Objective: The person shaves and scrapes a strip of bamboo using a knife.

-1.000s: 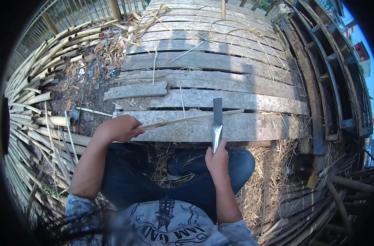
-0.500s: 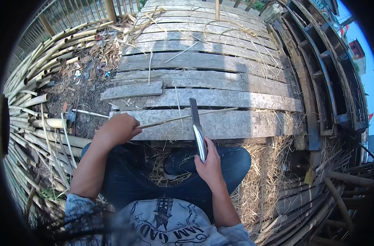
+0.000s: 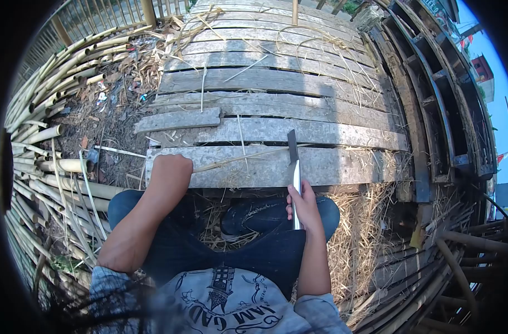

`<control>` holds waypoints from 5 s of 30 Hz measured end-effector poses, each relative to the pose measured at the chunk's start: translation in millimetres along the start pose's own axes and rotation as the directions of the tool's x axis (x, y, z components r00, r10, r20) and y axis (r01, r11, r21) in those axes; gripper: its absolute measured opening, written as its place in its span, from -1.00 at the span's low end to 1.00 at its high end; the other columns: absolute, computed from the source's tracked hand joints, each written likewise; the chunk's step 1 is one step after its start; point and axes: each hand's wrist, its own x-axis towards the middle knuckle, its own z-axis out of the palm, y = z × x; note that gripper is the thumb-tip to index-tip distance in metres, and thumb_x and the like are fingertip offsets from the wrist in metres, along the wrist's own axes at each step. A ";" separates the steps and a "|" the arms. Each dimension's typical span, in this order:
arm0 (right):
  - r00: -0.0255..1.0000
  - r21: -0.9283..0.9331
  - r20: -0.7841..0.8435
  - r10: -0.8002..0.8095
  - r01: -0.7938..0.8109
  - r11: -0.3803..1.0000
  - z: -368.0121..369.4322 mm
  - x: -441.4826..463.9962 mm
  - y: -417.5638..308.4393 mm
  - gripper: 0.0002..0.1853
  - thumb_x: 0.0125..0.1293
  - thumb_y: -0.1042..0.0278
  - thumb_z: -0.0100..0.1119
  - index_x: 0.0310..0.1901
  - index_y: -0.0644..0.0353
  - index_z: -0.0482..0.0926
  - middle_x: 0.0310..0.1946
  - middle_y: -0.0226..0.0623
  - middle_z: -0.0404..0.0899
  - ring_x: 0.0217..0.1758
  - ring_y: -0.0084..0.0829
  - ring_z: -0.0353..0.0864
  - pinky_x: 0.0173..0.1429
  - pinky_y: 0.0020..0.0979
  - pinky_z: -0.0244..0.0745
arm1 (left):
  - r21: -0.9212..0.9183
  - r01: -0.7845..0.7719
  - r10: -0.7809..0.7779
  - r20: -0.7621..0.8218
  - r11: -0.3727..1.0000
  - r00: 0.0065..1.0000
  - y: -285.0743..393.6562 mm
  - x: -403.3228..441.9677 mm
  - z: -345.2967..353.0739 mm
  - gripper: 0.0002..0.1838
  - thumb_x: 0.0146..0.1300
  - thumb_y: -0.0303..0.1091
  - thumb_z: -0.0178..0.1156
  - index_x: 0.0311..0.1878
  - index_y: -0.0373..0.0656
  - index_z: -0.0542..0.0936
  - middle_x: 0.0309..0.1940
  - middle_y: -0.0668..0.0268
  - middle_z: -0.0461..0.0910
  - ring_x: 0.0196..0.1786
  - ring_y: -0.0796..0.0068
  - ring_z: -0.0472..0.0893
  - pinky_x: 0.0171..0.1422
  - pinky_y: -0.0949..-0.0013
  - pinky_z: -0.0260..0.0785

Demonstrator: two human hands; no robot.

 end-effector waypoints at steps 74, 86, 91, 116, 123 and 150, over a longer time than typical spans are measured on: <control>0.995 0.441 -0.010 0.103 -0.088 0.893 19.2 -35.7 67.1 -0.70 0.54 0.05 -0.04 -0.15 0.14 0.34 -0.64 -0.41 0.35 -0.73 -0.62 0.36 -0.70 -0.51 0.33 | -0.313 0.170 -0.071 0.302 0.934 0.951 -22.8 6.1 3.6 -0.75 0.16 -0.27 0.38 -0.29 -0.31 0.70 -0.41 -0.08 0.64 -0.26 -0.08 0.64 -0.09 0.02 0.44; 0.982 0.433 -0.104 0.160 -0.100 0.896 3.7 -30.5 55.9 -0.63 0.52 -0.03 -0.02 -0.11 0.16 0.29 -0.63 -0.37 0.36 -0.72 -0.55 0.38 -0.68 -0.45 0.35 | -0.257 0.152 -0.059 0.335 0.954 0.940 -26.5 8.2 12.6 -0.71 0.29 -0.18 0.26 -0.27 -0.26 0.68 -0.36 -0.06 0.65 -0.20 -0.11 0.64 -0.05 -0.02 0.46; 0.982 0.508 -0.062 0.180 -0.125 0.852 20.6 -38.4 62.4 -0.65 0.52 -0.03 -0.03 -0.16 0.11 0.25 -0.63 -0.35 0.36 -0.73 -0.51 0.39 -0.69 -0.41 0.35 | -0.205 0.106 -0.041 0.299 0.973 0.953 -37.2 7.3 16.8 -0.70 0.32 -0.17 0.22 -0.28 -0.26 0.67 -0.34 -0.06 0.65 -0.17 -0.12 0.64 -0.02 -0.04 0.46; 0.989 0.464 0.019 0.145 -0.137 0.875 27.4 -35.4 72.5 -0.67 0.51 0.03 0.02 -0.20 0.14 0.28 -0.65 -0.36 0.35 -0.76 -0.53 0.38 -0.71 -0.41 0.35 | -0.072 0.240 -0.167 0.528 0.968 0.832 -45.3 31.1 38.4 -0.57 0.24 -0.02 0.33 -0.22 -0.30 0.67 -0.20 -0.08 0.69 -0.08 -0.05 0.68 0.05 0.04 0.50; 0.980 0.359 0.112 0.165 -0.195 0.913 39.5 -41.6 62.4 -0.69 0.53 0.00 -0.04 -0.17 0.08 0.29 -0.67 -0.40 0.32 -0.75 -0.56 0.34 -0.68 -0.45 0.33 | -0.090 0.198 -0.124 0.517 0.976 0.847 -43.7 38.5 49.7 -0.59 0.25 -0.02 0.31 -0.22 -0.27 0.67 -0.22 -0.05 0.69 -0.10 -0.05 0.68 0.04 0.02 0.50; 0.990 0.536 -0.047 0.132 -0.086 0.840 36.3 -27.2 64.8 -0.68 0.54 -0.03 -0.10 -0.17 0.08 0.28 -0.64 -0.41 0.30 -0.74 -0.59 0.33 -0.68 -0.48 0.29 | -0.136 0.164 -0.096 0.409 0.977 0.907 -34.5 34.2 56.2 -0.66 0.21 -0.15 0.31 -0.38 -0.32 0.66 -0.34 -0.09 0.67 -0.19 -0.10 0.67 -0.06 0.00 0.51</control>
